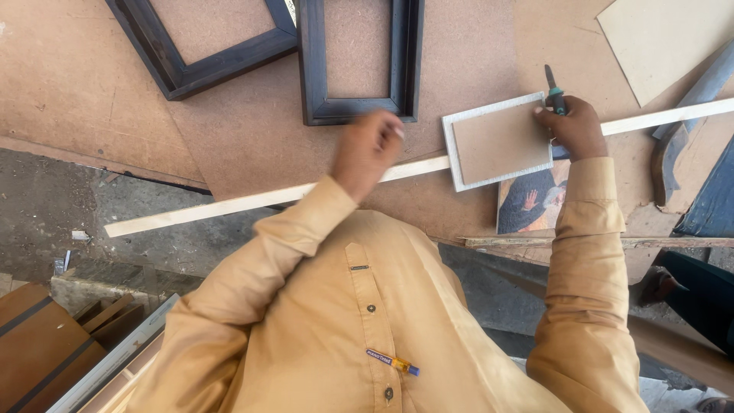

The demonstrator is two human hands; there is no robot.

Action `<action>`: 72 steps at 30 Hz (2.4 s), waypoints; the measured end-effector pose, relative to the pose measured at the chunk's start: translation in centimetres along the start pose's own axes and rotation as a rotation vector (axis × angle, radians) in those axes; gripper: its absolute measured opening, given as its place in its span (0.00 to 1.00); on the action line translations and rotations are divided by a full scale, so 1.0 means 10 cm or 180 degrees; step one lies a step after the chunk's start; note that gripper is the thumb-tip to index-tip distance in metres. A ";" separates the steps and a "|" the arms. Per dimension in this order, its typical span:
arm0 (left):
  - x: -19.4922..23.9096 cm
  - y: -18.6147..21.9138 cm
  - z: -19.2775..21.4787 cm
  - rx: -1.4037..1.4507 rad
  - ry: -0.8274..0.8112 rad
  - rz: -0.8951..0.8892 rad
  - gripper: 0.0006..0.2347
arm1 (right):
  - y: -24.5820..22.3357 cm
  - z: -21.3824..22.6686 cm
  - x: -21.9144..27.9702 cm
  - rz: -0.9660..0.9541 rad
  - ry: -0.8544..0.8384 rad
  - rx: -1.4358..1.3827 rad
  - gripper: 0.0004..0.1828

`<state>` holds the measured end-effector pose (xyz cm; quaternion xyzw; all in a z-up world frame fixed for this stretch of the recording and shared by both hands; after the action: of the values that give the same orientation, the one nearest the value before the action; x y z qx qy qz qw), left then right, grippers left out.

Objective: The person uses pliers to remove staples from the back of a picture frame, places a portrait into the frame, and secures it by pressing the backing into place. The person then displays the completed framed portrait.

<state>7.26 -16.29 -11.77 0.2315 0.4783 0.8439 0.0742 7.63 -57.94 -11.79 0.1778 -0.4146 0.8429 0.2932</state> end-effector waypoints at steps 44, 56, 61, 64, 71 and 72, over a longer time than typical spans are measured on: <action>1.15 0.60 1.01 0.4499 -0.0751 -0.1104 0.31 | -2.17 -1.33 2.70 0.1795 -0.0440 -0.0720 0.17; 1.11 0.68 0.97 0.4128 -0.0889 -0.1061 0.26 | -2.52 -1.52 2.94 0.3481 -0.0239 0.1308 0.25; 1.08 0.63 0.88 0.4104 -0.0789 -0.1348 0.28 | -2.62 -1.48 2.96 0.3567 -0.0281 0.1595 0.24; 1.08 0.57 0.85 0.4012 -0.0710 -0.1367 0.28 | -2.69 -1.44 2.94 0.3576 -0.0324 0.1860 0.22; 1.00 0.42 0.79 0.4011 -0.0847 -0.1235 0.27 | -2.81 -1.42 2.73 0.4000 -0.0533 0.2164 0.12; 1.00 0.41 0.78 0.4015 -0.0873 -0.1184 0.27 | -2.80 -1.43 2.71 0.4029 -0.0573 0.2113 0.12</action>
<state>2.47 -8.95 -1.75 0.2494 0.8980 0.3389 0.1289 4.07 -23.45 11.14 0.0520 -0.1827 0.9149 -0.3563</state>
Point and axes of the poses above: each hand's wrist, its own x-axis away from the middle knuckle, its own z-axis out of the back of the hand, y = z × x, the point moved 3 cm from there along -x, towards the middle knuckle, and after that the axes turned 8 degrees about -x, right-handed, at the moved point
